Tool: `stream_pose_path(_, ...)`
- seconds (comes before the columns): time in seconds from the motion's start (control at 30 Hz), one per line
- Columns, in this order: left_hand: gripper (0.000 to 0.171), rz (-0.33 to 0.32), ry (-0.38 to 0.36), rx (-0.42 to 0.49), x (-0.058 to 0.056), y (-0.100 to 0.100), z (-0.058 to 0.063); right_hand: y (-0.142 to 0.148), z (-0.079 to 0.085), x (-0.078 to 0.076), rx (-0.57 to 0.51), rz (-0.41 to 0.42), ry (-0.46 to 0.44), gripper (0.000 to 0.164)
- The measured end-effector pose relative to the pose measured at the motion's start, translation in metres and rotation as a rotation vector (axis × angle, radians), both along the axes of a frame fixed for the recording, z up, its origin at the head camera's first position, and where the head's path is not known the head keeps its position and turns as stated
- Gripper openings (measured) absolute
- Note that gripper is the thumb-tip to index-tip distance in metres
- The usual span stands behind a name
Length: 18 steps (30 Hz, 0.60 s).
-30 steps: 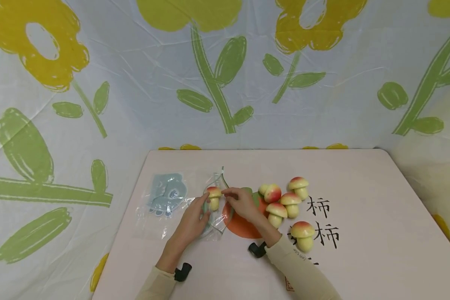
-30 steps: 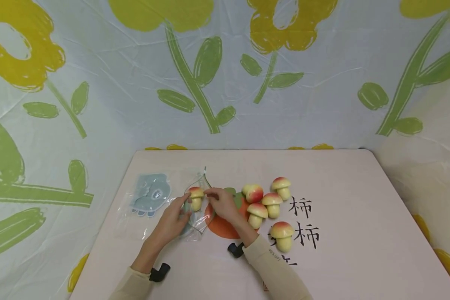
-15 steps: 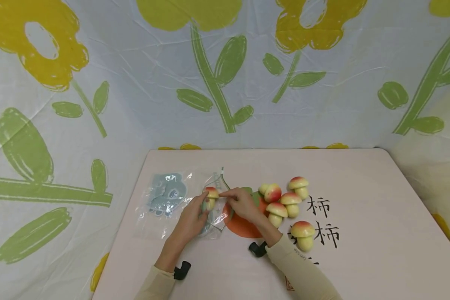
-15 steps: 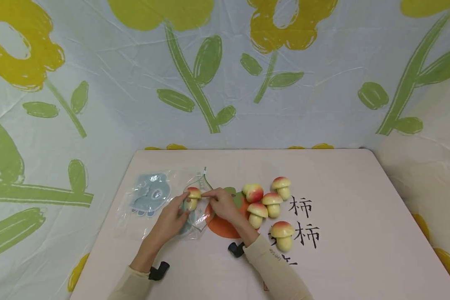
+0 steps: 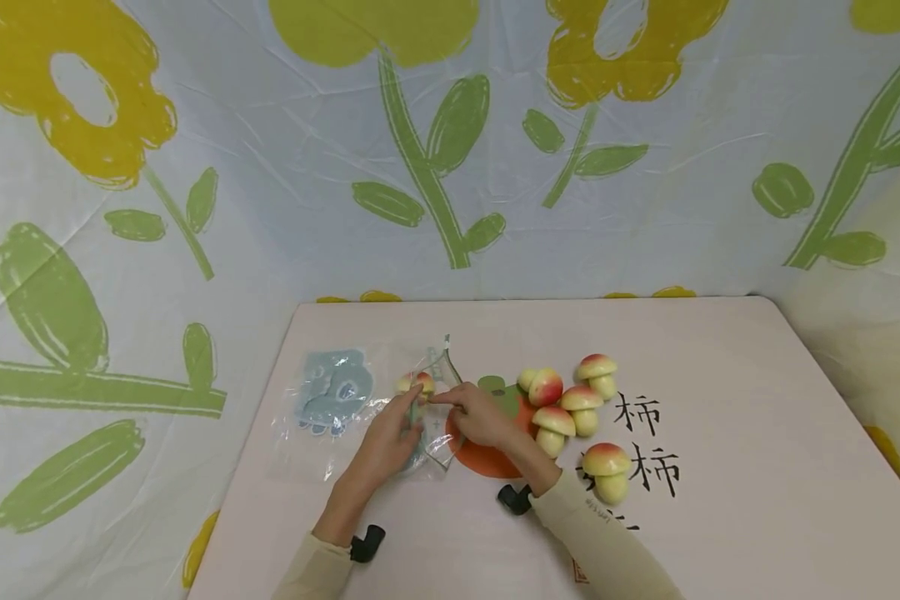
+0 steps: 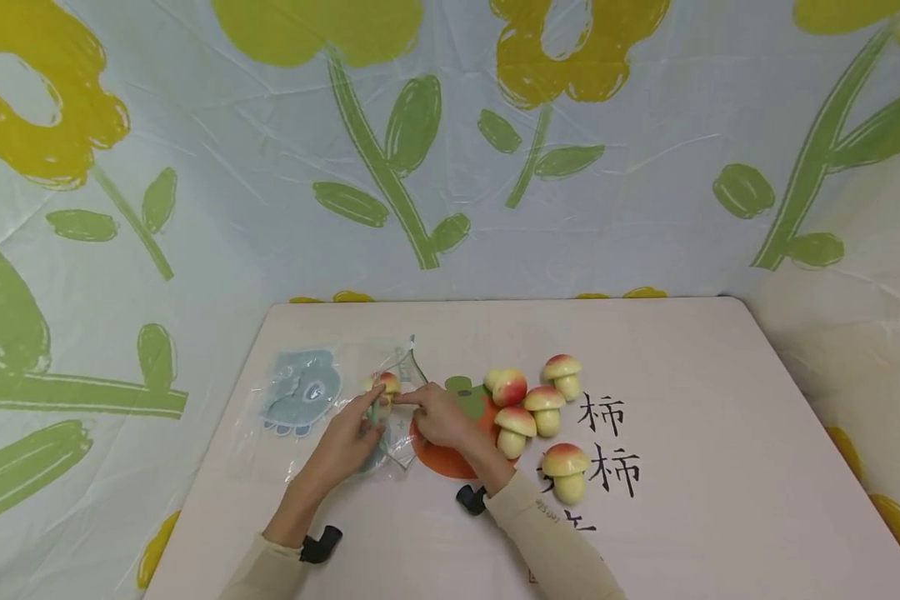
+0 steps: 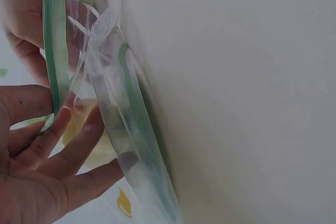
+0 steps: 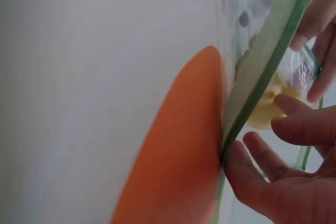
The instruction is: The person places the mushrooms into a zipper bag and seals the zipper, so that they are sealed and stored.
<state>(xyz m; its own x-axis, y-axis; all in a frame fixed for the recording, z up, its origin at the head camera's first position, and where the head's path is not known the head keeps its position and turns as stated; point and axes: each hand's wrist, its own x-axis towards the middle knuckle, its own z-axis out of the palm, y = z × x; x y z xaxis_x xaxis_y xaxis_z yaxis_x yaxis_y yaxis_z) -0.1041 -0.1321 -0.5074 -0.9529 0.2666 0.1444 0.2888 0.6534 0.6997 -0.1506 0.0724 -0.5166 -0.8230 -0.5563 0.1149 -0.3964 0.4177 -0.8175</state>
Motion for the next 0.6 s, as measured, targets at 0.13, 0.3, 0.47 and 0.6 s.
stream_pose_path(0.13,0.066,-0.011,0.031,-0.016,-0.001,0.002,-0.001,0.0,-0.001,0.002,-0.025,0.004,0.017,0.05)
stream_pose_path(0.3,0.066,-0.003,0.022,-0.005,0.0,0.002,0.001,0.008,0.005,0.007,-0.115,-0.013,-0.06,0.044)
stream_pose_path(0.47,0.066,0.006,0.007,0.007,0.0,0.002,0.003,0.02,0.021,0.016,-0.16,-0.069,-0.107,0.038)
stream_pose_path(0.6,0.066,0.015,0.002,0.009,0.0,0.001,0.002,0.032,0.034,0.027,-0.191,-0.124,-0.122,0.034)
